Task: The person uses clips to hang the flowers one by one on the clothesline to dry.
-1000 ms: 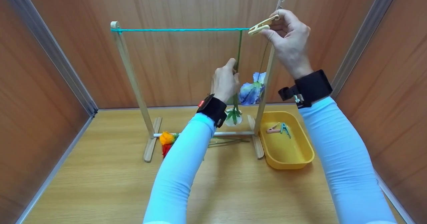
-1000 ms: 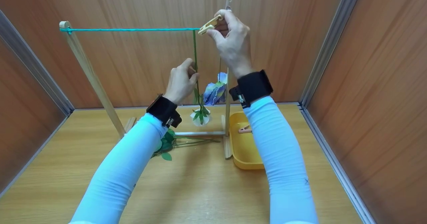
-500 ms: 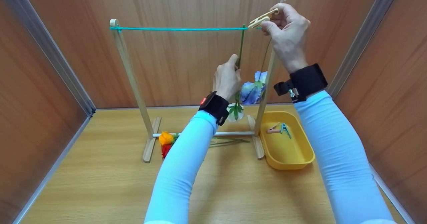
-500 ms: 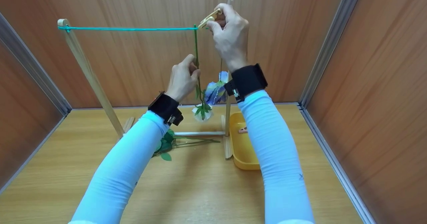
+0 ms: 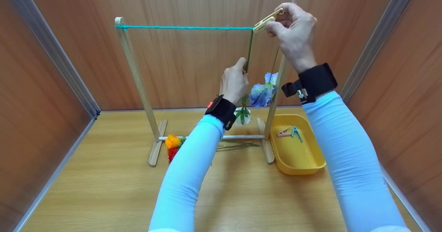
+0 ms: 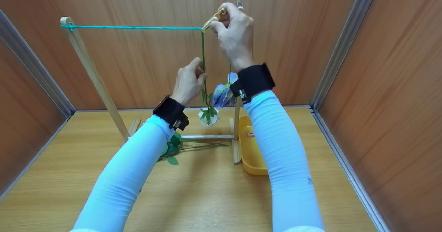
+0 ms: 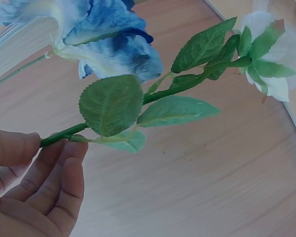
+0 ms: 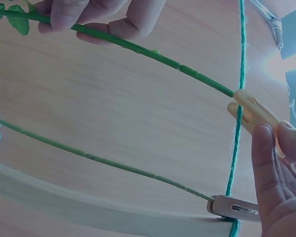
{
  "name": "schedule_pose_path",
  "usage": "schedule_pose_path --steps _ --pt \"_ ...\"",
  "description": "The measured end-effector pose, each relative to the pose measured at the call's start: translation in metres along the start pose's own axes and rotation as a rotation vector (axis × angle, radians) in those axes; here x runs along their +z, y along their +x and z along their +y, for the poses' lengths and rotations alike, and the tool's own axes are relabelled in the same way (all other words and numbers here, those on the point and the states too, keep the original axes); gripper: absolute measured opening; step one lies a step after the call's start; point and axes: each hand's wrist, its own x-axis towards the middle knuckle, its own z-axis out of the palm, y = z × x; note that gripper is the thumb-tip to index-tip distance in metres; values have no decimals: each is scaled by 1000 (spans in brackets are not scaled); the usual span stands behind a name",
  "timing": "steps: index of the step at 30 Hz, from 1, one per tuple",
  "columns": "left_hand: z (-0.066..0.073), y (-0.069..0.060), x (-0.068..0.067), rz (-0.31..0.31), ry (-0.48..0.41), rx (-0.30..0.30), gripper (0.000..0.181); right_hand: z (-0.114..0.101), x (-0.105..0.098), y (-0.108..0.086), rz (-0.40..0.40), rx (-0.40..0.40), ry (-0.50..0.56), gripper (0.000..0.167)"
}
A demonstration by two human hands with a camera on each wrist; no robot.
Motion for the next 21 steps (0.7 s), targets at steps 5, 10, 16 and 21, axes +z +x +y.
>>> schedule_pose_path --steps 5,10,16,21 --pt "1 1 -2 8 29 12 10 1 1 2 -12 25 -22 19" --pt "3 1 -3 17 1 14 12 3 4 6 -42 73 -28 20" --pt "3 0 -4 23 -20 6 13 0 5 9 -77 118 2 17" --pt "1 1 -5 16 -15 17 12 -4 3 10 -112 130 -18 19"
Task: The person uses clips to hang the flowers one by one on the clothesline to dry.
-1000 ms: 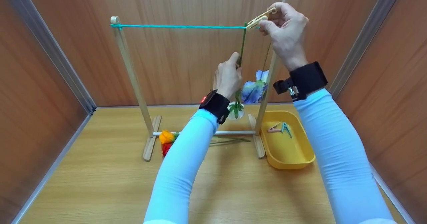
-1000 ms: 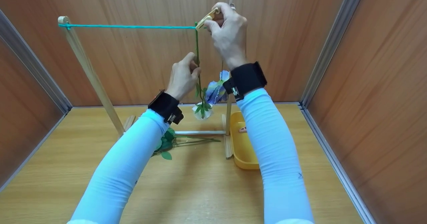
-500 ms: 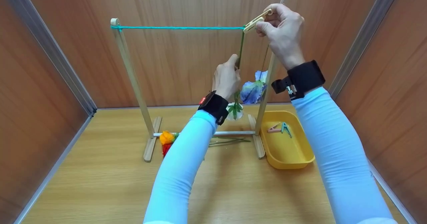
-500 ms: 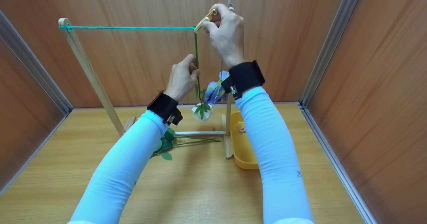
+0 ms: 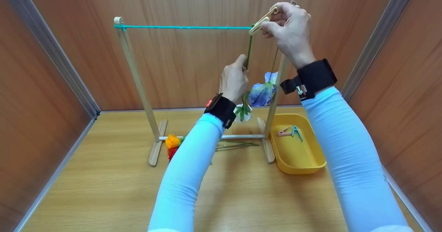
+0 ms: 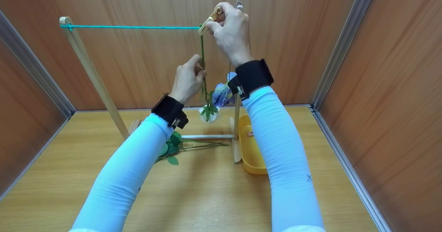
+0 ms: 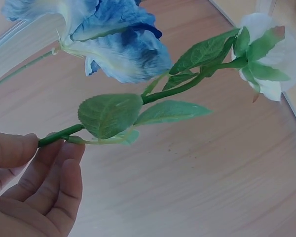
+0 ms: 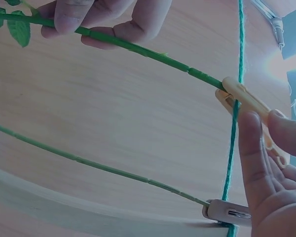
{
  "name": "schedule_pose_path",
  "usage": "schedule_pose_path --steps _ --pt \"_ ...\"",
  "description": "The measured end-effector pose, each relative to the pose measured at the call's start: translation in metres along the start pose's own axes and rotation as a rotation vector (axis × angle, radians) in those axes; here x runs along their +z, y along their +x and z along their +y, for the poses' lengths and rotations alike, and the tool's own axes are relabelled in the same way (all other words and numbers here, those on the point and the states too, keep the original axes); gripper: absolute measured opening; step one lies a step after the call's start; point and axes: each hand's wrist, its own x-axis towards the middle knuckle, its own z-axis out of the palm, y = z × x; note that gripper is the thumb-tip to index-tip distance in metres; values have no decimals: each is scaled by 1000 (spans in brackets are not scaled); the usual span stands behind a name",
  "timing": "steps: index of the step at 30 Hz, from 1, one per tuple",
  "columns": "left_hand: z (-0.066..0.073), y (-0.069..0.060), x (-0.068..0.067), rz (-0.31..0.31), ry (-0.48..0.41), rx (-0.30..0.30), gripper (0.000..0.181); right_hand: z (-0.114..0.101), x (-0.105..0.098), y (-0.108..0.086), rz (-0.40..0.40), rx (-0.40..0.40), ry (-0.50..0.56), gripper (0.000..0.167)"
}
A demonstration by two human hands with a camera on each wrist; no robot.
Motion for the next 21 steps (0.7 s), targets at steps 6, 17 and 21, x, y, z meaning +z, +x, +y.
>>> schedule_pose_path --steps 6,17,21 --pt "-2 0 1 -6 -3 -9 13 0 0 1 -25 23 -6 22" --pt "-6 -2 0 59 31 -13 15 -3 9 1 -43 14 9 23" --pt "-9 -3 -1 93 47 -19 15 -5 13 2 -46 15 7 25"
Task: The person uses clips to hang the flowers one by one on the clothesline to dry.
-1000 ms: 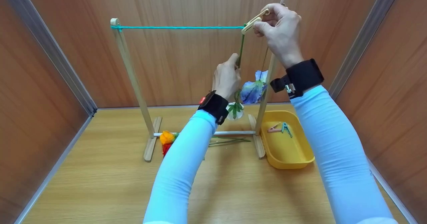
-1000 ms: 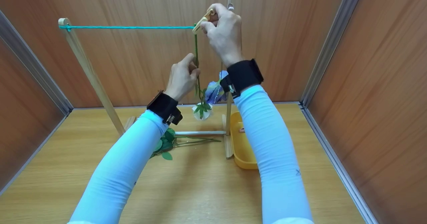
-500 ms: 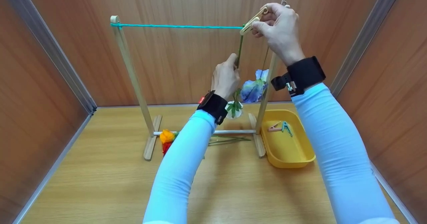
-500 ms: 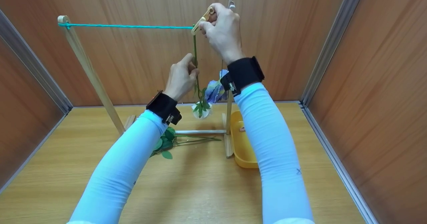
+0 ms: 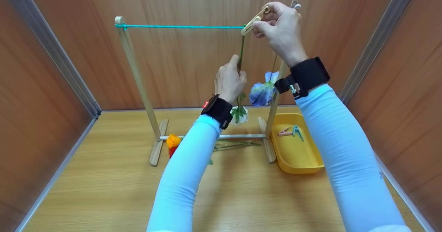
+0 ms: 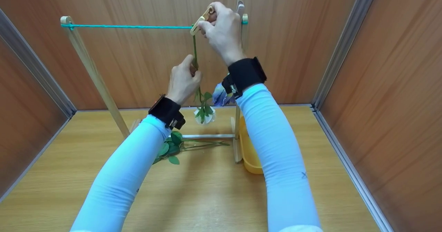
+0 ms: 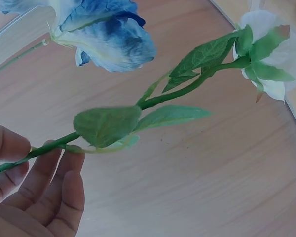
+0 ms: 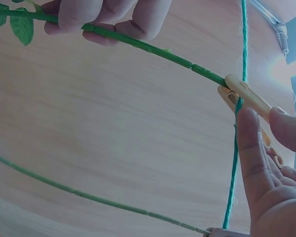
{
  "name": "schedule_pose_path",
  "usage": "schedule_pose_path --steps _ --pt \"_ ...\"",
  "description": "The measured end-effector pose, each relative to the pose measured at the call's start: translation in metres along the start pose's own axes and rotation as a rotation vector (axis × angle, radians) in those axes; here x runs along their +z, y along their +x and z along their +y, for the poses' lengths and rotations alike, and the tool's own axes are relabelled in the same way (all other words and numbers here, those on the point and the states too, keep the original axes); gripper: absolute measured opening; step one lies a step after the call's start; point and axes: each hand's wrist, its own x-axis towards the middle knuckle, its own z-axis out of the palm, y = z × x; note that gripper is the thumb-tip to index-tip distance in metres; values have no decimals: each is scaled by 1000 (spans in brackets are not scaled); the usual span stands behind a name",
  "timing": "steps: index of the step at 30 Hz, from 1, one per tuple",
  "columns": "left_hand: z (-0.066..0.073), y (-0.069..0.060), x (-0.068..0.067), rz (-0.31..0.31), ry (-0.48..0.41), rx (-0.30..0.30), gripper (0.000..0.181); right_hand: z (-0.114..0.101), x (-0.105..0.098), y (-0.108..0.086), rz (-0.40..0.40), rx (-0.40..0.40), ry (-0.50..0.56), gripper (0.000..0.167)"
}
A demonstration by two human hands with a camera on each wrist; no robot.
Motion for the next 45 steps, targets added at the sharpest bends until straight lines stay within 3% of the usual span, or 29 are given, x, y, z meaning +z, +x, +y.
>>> schedule_pose_path --steps 13,30,37,41,45 --pt "-7 -1 -4 5 -5 -67 14 -2 12 4 -20 49 51 25" --pt "-15 1 -4 -41 -23 19 14 7 3 -4 -75 12 -26 32" --pt "-17 -4 -9 -69 -46 -10 18 16 -13 -36 -72 -115 -89 26" --pt "-20 -13 -16 -94 -63 -25 21 33 -20 -69 -98 -225 -161 23" --pt "-25 -26 -26 -91 -74 -16 22 53 -23 -103 -114 -274 -187 23"
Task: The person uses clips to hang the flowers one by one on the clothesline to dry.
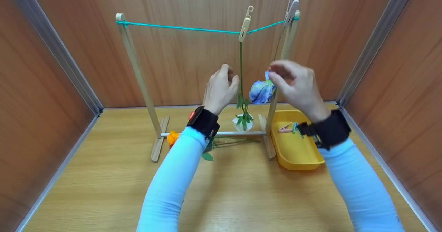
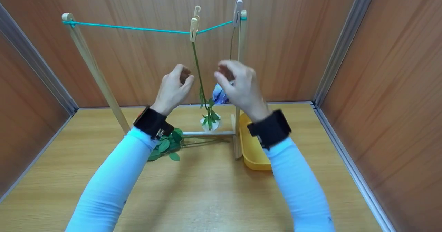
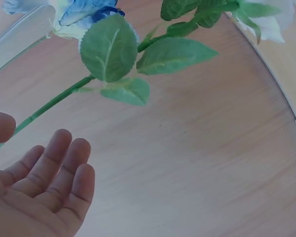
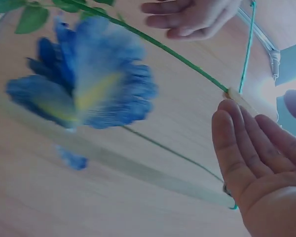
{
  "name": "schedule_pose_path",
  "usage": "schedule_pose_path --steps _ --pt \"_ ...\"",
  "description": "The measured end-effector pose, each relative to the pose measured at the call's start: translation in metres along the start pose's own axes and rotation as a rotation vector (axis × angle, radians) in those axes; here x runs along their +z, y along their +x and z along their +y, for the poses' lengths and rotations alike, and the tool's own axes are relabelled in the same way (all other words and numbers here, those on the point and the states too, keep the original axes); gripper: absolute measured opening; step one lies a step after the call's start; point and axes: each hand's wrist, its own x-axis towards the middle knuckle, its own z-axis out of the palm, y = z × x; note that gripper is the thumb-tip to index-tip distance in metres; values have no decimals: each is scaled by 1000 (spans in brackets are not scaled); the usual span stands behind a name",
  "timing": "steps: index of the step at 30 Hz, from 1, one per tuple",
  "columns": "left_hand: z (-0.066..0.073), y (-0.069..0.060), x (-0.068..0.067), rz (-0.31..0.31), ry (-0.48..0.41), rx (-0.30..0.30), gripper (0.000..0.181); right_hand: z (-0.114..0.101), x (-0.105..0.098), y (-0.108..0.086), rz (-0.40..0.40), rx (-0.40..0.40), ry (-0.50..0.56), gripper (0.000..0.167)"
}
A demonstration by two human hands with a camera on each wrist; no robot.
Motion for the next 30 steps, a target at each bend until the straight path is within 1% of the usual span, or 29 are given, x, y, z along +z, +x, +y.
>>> schedule_pose_path --steps 3,7,10,12,16,18,21,24,27,30 --pt "-5 -12 -5 17 -6 15 23 9 4 -24 2 12 23 22" --pt "-12 -31 -7 34 -17 32 25 20 12 -53 -7 55 38 22" --pt "-19 -46 -7 39 -6 48 29 28 20 -72 -20 102 31 24" --pt "-23 -56 -7 43 6 61 32 32 26 -84 -23 140 52 25" --pt "-32 -78 -6 41 37 51 39 38 35 -105 8 183 69 24" --pt "-36 -89 -5 37 60 37 41 40 38 -113 28 178 38 24" --pt "-41 -105 0 48 101 31 43 45 42 -125 46 154 -43 26" --pt "-46 -121 8 64 150 32 45 52 47 -139 60 122 -110 27" --pt "-50 -139 18 67 204 30 48 58 55 -152 81 93 -158 28" --pt "-54 -156 27 63 259 29 51 61 62 -165 94 92 -185 29"
